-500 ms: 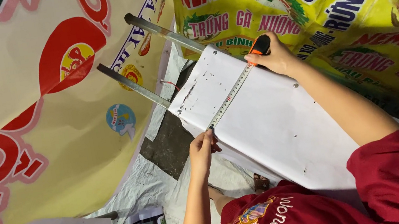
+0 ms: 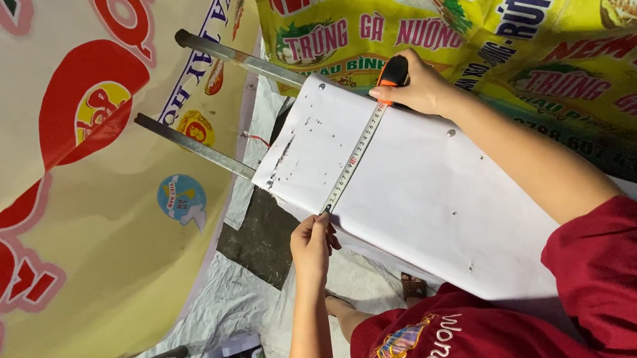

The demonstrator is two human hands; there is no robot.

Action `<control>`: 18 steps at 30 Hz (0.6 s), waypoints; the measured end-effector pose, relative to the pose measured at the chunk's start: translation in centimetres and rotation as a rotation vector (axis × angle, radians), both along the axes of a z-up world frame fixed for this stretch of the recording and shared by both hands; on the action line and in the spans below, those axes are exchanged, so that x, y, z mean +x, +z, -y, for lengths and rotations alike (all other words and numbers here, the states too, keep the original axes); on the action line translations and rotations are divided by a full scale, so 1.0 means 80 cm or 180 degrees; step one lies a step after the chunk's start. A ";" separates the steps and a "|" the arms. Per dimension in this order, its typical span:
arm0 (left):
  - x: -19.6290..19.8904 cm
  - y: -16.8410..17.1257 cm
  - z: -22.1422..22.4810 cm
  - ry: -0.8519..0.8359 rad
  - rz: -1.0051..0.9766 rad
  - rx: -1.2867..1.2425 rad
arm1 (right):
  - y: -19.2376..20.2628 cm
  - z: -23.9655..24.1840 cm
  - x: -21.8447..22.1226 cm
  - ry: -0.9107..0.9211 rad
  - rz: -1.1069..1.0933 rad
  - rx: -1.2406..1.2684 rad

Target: Stripping insulation from electrical wires and measuring a long component with a tape measure

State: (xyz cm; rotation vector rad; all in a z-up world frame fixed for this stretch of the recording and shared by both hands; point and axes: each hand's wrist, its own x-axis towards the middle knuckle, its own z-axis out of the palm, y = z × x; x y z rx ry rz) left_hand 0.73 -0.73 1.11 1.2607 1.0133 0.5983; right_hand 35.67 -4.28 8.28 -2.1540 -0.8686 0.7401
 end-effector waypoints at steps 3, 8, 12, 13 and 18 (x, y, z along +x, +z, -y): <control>0.003 -0.004 0.013 -0.0023 -0.0098 0.0109 | 0.013 0.011 -0.006 0.0036 -0.0011 0.0060; 0.011 0.005 0.046 0.0015 -0.0337 0.0187 | -0.004 0.024 0.012 0.0075 0.0039 -0.0018; 0.016 0.001 0.076 0.0076 -0.0417 0.0167 | -0.008 0.043 0.018 0.0157 0.0027 0.0009; 0.017 -0.001 0.078 0.0069 -0.0371 0.0167 | -0.004 0.048 0.018 0.0153 0.0013 0.0016; 0.021 0.009 0.091 -0.0036 -0.0453 0.0174 | -0.018 0.066 0.030 0.0085 -0.0069 0.0099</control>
